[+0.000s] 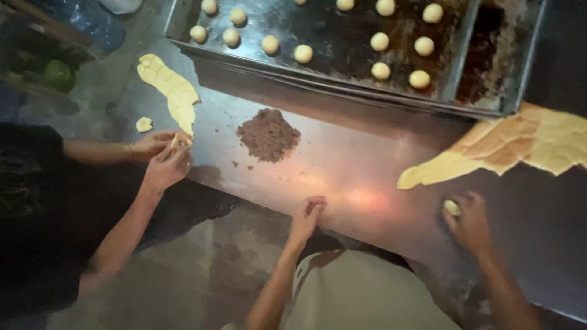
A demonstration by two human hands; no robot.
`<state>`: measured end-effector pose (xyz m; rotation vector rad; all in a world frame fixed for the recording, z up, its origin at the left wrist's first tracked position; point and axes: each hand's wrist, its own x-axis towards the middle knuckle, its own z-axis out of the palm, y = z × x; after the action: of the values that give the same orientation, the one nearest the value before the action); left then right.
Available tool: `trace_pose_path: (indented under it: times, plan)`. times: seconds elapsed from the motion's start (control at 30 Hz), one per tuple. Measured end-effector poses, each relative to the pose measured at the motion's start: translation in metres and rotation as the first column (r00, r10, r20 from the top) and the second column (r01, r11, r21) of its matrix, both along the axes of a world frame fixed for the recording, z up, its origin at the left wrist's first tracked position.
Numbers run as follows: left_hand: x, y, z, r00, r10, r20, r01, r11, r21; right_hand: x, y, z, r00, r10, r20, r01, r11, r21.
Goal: The person pinches off pieces of dough from a sheet on the metal table, flattens them, places a portion of brown filling from a pile in the center, folds the dough around the filling, and rolls it into a ball. The filled dough balls are placed onto a baking tray alongside balls made by a second worker.
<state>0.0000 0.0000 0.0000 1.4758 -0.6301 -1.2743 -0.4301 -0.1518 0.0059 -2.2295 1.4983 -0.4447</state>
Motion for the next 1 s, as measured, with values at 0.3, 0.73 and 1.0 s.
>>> trace_pose_path:
  times: [0.3,0.73,1.0]
  plan:
    - [0.1,-0.014,-0.009,0.996,0.086,0.014,-0.086,0.996,-0.01,0.284,-0.223,0.182,0.907,0.304,0.291,-0.153,0.883,-0.444]
    - [0.166,0.03,-0.003,0.979,0.188,0.074,-0.199,0.961,0.191,0.342,-0.22,0.08,0.97,0.107,0.217,0.025,0.849,-0.528]
    - [0.091,-0.022,-0.008,0.993,-0.087,0.076,0.085,0.996,0.022,0.057,-0.014,-0.015,0.913,-0.381,0.145,0.406,0.819,-0.405]
